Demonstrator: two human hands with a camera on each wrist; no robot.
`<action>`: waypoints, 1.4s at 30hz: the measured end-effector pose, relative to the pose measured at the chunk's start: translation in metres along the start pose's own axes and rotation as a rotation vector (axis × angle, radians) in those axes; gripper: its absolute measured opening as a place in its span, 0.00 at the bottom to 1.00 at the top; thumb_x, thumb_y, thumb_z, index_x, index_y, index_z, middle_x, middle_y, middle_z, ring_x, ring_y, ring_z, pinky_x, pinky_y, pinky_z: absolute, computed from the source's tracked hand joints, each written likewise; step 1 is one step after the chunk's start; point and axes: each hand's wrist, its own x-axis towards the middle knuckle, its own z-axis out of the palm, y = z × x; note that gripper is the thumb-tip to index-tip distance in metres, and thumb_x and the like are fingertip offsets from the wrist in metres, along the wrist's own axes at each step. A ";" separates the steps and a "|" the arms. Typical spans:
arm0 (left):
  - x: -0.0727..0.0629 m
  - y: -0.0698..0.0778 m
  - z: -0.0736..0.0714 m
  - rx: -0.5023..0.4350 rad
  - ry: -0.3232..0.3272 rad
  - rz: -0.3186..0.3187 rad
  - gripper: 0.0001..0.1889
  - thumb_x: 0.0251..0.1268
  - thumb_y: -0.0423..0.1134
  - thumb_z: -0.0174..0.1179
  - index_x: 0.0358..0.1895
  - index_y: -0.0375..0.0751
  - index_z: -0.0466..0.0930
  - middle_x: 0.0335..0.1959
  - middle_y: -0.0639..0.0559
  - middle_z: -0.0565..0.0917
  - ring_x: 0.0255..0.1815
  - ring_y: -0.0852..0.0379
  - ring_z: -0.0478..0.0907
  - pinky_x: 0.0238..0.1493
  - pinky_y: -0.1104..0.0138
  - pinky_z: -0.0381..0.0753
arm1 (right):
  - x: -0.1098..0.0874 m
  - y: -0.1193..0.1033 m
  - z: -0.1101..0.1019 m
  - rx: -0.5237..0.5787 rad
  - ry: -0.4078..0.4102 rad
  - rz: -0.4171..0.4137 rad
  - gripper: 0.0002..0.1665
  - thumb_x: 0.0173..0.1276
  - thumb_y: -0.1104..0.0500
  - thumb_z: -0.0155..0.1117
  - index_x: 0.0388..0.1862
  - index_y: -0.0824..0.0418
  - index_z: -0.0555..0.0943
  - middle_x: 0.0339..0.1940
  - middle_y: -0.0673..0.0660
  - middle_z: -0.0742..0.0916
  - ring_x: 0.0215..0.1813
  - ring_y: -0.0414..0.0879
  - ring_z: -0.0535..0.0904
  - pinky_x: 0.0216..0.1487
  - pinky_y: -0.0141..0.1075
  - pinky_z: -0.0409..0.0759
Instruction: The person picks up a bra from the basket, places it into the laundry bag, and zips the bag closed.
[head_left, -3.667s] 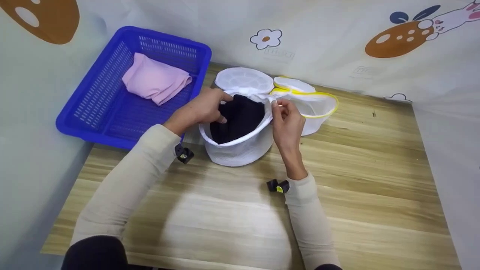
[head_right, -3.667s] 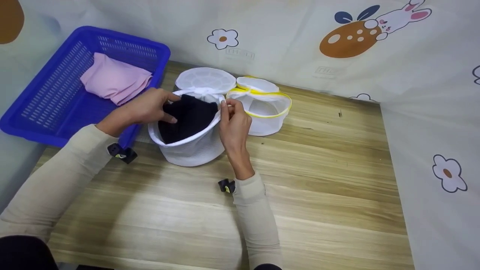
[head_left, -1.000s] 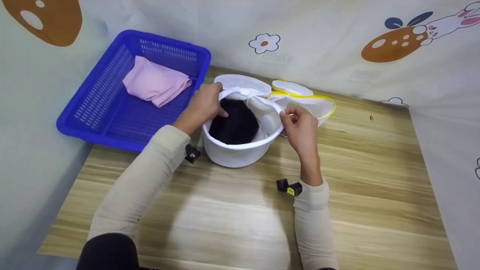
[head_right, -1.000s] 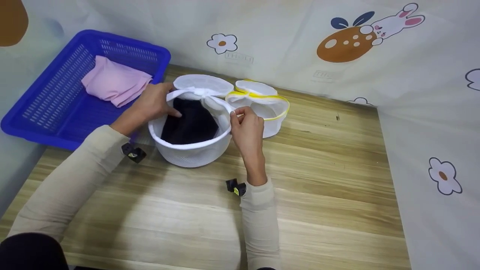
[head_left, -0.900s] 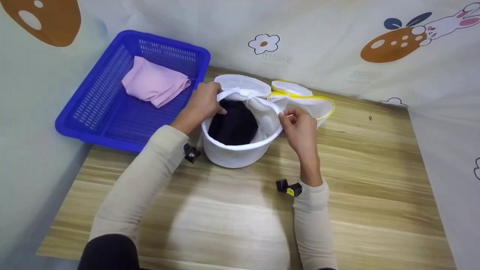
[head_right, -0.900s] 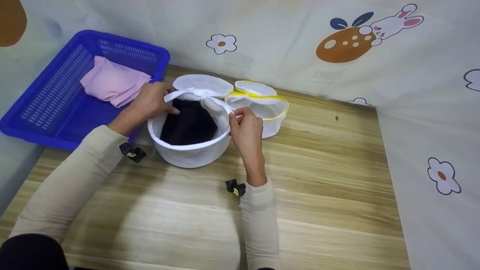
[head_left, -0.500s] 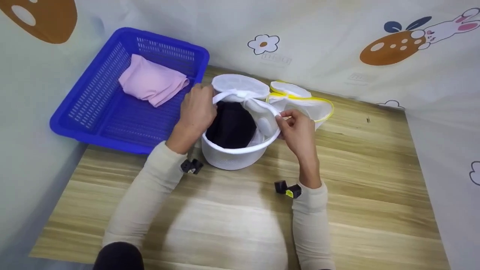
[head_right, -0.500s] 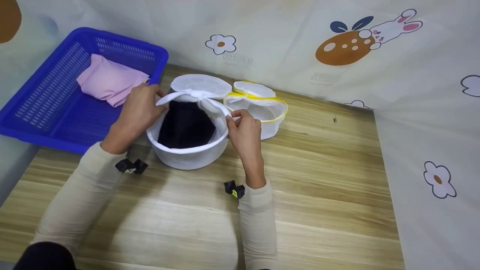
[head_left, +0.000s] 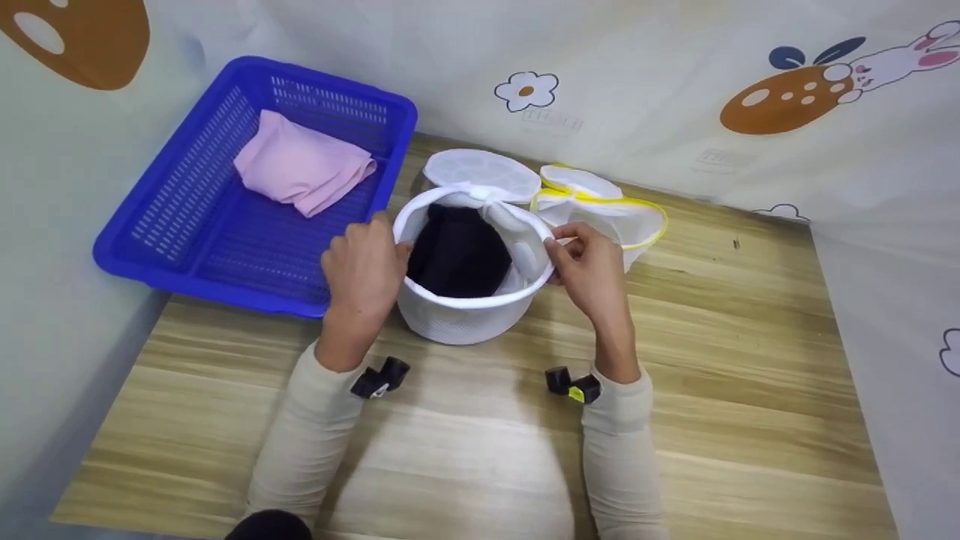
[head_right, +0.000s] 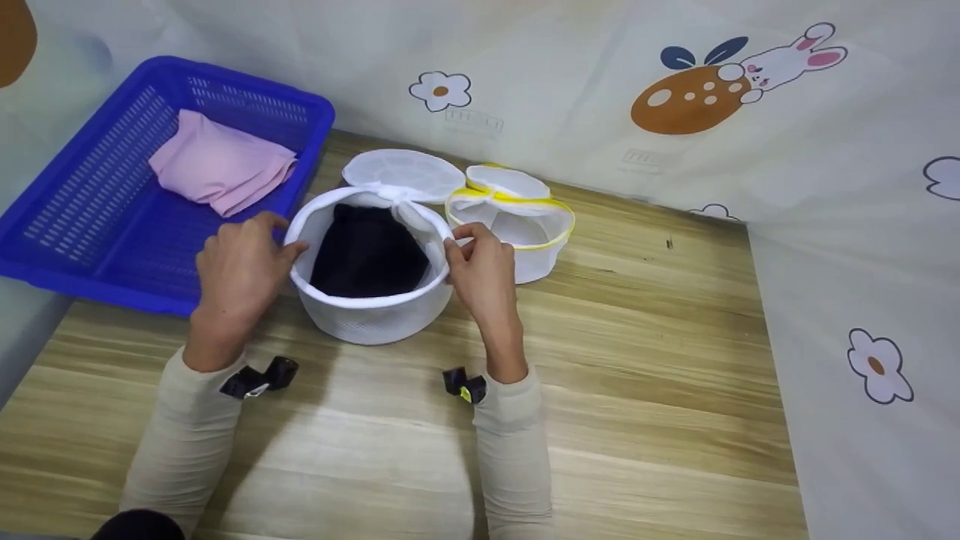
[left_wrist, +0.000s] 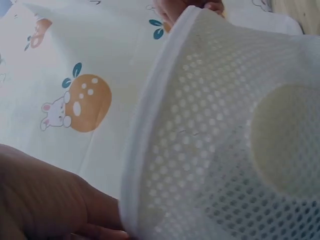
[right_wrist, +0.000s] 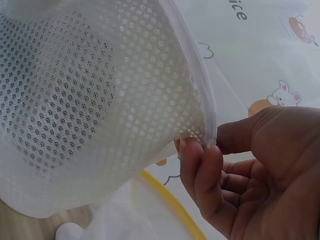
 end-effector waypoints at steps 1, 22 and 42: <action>0.001 -0.002 -0.001 0.001 -0.007 0.000 0.15 0.57 0.41 0.68 0.36 0.30 0.78 0.31 0.29 0.82 0.31 0.27 0.78 0.28 0.40 0.74 | 0.000 0.000 0.002 0.002 -0.002 -0.004 0.10 0.67 0.62 0.62 0.42 0.68 0.80 0.20 0.58 0.84 0.18 0.47 0.81 0.21 0.34 0.80; 0.027 -0.030 -0.012 -0.293 -0.020 -0.046 0.06 0.54 0.34 0.59 0.31 0.36 0.84 0.23 0.44 0.83 0.29 0.40 0.80 0.37 0.48 0.76 | 0.006 -0.007 0.003 0.031 -0.023 0.003 0.13 0.70 0.58 0.59 0.41 0.68 0.80 0.20 0.59 0.83 0.21 0.52 0.81 0.23 0.35 0.80; 0.022 -0.039 -0.023 -0.363 -0.095 -0.031 0.04 0.54 0.30 0.57 0.26 0.35 0.81 0.12 0.48 0.80 0.05 0.61 0.73 0.13 0.69 0.73 | 0.105 -0.038 0.014 0.013 -0.123 0.229 0.13 0.69 0.61 0.58 0.41 0.71 0.82 0.27 0.60 0.84 0.26 0.46 0.83 0.33 0.32 0.82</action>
